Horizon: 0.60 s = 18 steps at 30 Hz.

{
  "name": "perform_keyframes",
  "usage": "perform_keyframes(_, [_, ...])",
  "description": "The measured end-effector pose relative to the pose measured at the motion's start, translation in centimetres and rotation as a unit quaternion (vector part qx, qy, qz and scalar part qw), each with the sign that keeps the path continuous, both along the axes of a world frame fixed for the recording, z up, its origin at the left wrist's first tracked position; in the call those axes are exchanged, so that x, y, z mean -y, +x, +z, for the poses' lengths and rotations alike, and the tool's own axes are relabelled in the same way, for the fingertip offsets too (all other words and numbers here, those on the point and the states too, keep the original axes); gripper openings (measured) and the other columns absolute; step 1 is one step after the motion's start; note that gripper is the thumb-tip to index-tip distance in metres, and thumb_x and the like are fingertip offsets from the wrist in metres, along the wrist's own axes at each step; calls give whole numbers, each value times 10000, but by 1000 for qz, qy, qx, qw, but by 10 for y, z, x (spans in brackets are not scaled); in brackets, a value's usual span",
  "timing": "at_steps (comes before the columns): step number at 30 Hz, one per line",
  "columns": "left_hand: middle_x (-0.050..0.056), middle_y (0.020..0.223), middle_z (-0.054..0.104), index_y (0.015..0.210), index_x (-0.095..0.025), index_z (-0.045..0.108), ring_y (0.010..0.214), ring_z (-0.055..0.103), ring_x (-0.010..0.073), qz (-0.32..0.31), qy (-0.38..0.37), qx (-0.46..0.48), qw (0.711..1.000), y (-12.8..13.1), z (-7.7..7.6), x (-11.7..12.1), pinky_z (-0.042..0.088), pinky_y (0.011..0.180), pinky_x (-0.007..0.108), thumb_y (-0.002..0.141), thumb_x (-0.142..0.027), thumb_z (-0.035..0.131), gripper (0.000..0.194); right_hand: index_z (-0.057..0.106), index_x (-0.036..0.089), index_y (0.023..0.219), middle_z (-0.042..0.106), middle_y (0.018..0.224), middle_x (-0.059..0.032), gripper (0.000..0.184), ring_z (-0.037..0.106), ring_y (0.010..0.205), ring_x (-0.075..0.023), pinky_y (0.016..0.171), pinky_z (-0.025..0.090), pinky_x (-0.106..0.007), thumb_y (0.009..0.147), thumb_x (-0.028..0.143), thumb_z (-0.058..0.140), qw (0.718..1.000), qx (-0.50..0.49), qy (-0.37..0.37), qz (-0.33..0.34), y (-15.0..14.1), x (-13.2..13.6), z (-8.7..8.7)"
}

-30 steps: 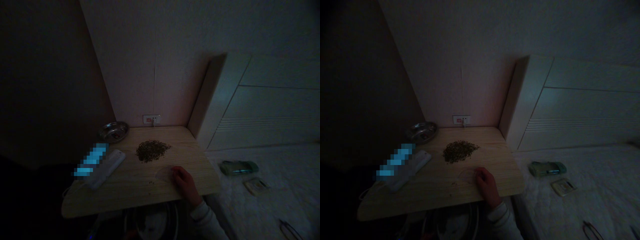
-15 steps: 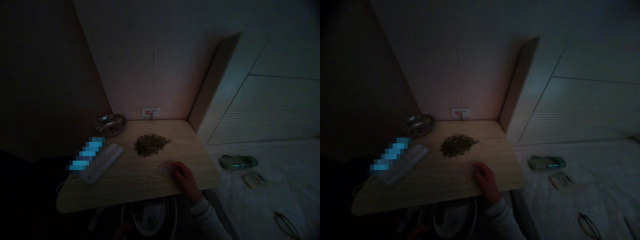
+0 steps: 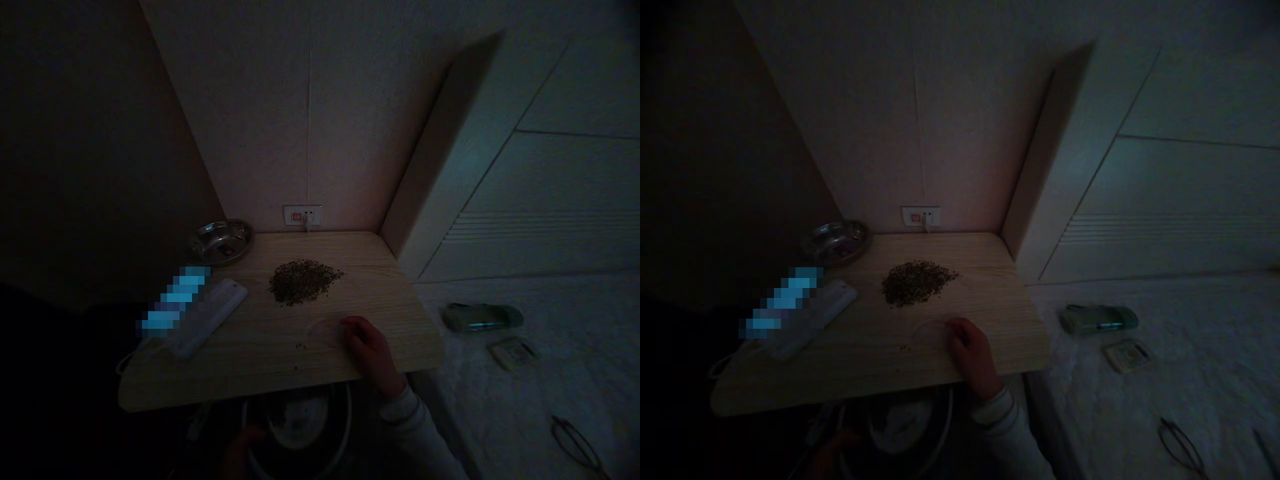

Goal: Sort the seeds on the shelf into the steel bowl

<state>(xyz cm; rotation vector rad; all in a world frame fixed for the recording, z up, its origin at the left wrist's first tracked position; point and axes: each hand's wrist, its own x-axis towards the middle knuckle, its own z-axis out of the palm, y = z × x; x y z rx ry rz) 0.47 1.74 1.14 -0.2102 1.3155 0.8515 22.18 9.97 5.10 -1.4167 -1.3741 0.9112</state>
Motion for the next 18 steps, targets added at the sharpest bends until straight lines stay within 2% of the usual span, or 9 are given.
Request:
perform_keyframes(5, [85, 467, 633, 442, -129, 606, 729, 619, 297, -35, 16, -28, 999, 1, 0, -1, 482, 662, 398, 635, -85, 496, 226, 571, 157, 867, 571, 728, -22, 194, 514, 681, -145, 626, 404, -246, 721, 223, 462, 1000, -4, 1, 2, 0, 0, -2])
perform_keyframes(8, [63, 451, 629, 441, -153, 586, 742, 618, 300, -13, 9, -15, 1000, 2, 0, -2, 479, 680, 414, 588, -69, 518, 183, 573, 158, 862, 572, 730, -22, 189, 513, 678, -144, 620, 404, -242, 722, 224, 465, 1000, -8, 5, 2, 0, 0, -3])
perform_keyframes(12, [64, 428, 616, 413, -147, 572, 681, 627, 287, 22, 28, -49, 998, 4, -2, -2, 480, 670, 392, 578, -48, 510, 202, 573, 161, 859, 570, 739, -22, 185, 511, 685, -144, 621, 401, -242, 730, 230, 461, 1000, -7, -1, 3, 0, 0, -2])
perform_keyframes(18, [30, 369, 580, 375, -166, 538, 546, 621, 241, 15, 11, -64, 998, 4, 4, -6, 487, 610, 355, 595, -23, 507, 264, 572, 160, 860, 560, 711, -17, 187, 501, 659, -138, 598, 396, -237, 727, 223, 457, 1000, 2, 0, -1, 0, 1, 1])
